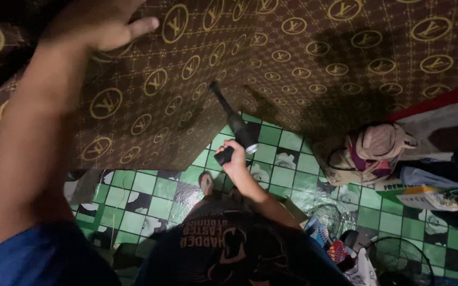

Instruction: The person uses a handheld vacuum cleaner to clean a large patterned cushion. They systematically move the vacuum nozzle over the cushion's surface, occasionally lifting and repositioning the cushion to access different areas.

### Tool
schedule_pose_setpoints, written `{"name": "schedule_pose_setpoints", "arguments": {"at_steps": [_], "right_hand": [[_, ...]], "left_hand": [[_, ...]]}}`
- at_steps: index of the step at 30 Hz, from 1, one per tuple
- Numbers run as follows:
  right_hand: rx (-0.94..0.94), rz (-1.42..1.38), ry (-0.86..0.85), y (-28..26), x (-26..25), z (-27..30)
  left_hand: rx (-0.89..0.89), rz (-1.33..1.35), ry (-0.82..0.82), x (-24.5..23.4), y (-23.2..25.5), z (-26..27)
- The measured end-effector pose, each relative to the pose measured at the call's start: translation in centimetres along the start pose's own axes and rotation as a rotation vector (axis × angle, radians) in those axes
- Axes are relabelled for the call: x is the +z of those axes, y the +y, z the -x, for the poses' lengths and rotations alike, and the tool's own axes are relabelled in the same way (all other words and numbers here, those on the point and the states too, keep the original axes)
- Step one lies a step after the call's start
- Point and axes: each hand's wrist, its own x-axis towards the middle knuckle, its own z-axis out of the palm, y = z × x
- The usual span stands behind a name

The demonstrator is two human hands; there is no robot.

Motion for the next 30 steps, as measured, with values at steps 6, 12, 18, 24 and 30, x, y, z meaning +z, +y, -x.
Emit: {"name": "schedule_pose_setpoints", "arguments": {"at_steps": [6,12,18,24,30], "right_hand": [[0.104,-0.004,0.092,0.7,-2.6,-2.8],[0.056,-0.070,-0.014,-0.1,3.2,2.5],[-0.142,-0.022,-0.188,0.8,11.4,13.1],[-0.254,0.027,-0.321,3.9,14.4,17.1],[-0.232,-0.060,-0.236,7.7,11.3,14.1]], "left_hand": [[-0.011,0.037,-0.037,-1.0,-0.8,4.3],[0.107,0.139,-0.080,-0.2,-3.2,7.9],[-0.005,0.005,-0.198,-1.9,-3.0,12.1],[0.004,-0.002,-0.175,-2.3,-5.2,16.1],[0.016,0.114,-0.071,-1.4,-7.3,18.3]]}}
